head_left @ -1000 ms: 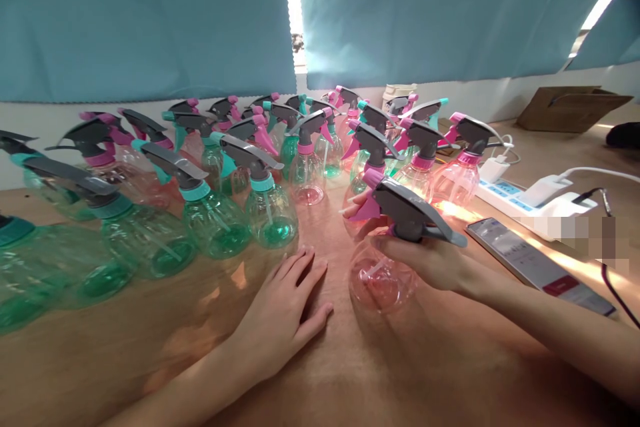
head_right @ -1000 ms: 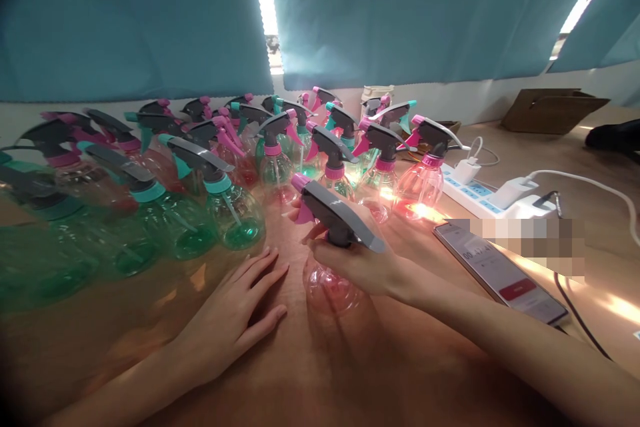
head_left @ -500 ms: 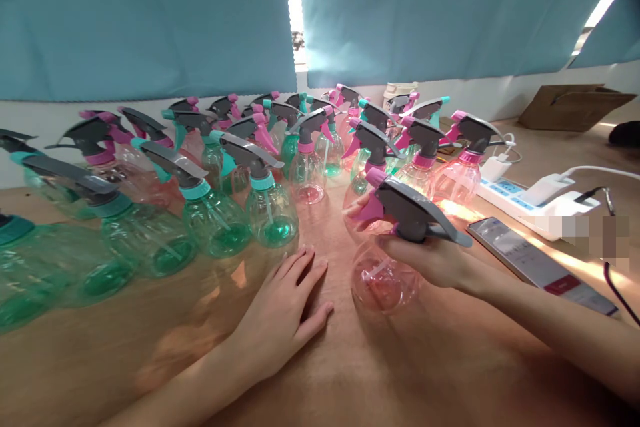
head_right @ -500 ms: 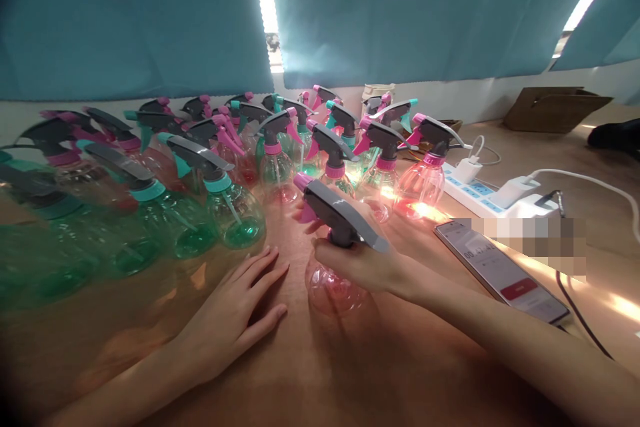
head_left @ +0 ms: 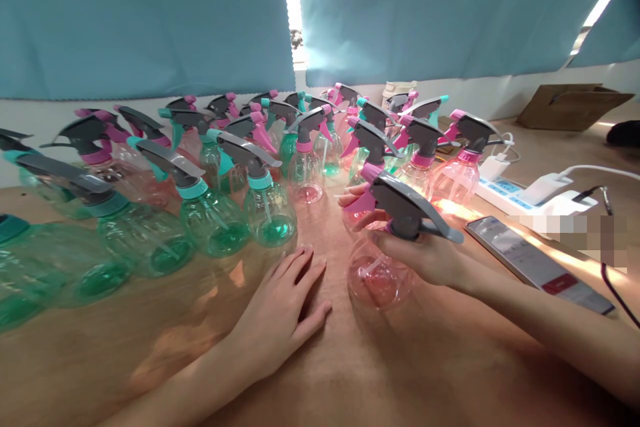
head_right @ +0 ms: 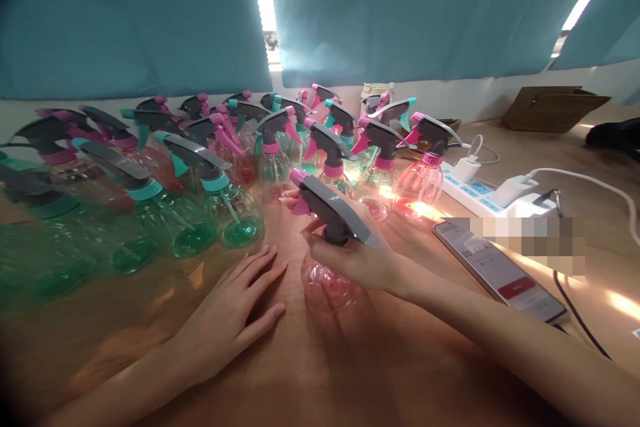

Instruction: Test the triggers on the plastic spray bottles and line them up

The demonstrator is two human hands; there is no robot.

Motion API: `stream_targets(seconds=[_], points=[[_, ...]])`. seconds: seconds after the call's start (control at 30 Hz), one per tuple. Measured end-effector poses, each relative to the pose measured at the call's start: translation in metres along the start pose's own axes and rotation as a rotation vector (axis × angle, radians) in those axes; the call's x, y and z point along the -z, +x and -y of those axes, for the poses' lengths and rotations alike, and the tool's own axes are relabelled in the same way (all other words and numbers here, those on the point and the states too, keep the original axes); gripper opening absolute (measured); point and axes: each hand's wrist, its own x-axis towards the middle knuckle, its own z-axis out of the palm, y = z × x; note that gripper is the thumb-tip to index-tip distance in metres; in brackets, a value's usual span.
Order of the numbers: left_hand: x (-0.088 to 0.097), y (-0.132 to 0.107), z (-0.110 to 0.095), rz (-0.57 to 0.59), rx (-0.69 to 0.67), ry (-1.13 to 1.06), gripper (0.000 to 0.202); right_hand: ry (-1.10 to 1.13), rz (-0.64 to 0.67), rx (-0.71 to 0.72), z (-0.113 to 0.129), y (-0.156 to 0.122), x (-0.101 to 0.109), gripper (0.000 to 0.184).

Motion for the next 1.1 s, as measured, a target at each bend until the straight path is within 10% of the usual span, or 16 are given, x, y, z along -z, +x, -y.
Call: stream_targets(seconds=[1.1], points=[[-0.0007, -0.0009, -0.0003, 0.013, 0.009, 0.012, 0.049, 0.000, -0.026, -0.011, 0.0009, 0.0005, 0.0002, 0.016]])
